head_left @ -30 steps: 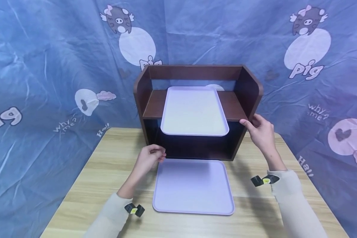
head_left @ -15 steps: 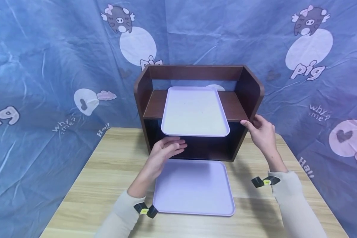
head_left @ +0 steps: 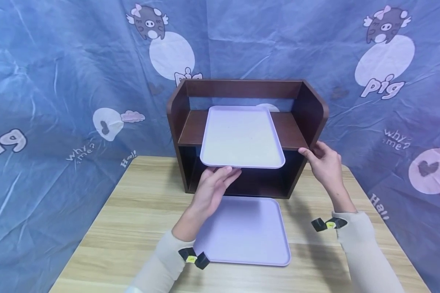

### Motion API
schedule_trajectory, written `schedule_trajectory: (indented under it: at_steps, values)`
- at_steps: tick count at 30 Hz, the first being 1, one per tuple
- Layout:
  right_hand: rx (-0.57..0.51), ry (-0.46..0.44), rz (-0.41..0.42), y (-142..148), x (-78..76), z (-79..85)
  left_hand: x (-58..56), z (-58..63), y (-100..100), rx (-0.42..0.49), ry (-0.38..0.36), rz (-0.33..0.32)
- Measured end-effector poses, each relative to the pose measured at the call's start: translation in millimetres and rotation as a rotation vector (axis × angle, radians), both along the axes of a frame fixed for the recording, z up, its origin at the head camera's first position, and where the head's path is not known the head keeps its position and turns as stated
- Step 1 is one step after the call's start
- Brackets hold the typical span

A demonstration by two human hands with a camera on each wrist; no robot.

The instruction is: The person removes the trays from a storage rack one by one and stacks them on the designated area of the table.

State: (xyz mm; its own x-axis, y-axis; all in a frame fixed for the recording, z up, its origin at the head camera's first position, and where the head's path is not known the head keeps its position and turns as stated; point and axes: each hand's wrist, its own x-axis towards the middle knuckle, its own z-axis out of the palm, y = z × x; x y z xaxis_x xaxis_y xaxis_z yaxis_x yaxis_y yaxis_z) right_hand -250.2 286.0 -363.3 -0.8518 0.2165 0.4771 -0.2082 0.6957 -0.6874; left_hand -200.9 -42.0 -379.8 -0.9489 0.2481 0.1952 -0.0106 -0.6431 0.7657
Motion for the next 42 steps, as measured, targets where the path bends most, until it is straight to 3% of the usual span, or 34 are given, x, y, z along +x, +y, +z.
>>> schedule_trajectory:
  at_steps: [14,26,42]
  values:
    - [0.013,0.015,-0.017,3.2,-2.6,-3.2,0.9,6.4,28.3,0.197,-0.073,0.042]
    - [-0.002,0.007,-0.024,2.4,-2.3,-3.1,-0.2,6.3,38.7,0.327,-0.124,0.134]
    - [-0.01,0.013,-0.026,-1.4,-1.8,-2.3,2.3,5.7,43.3,0.348,-0.131,0.22]
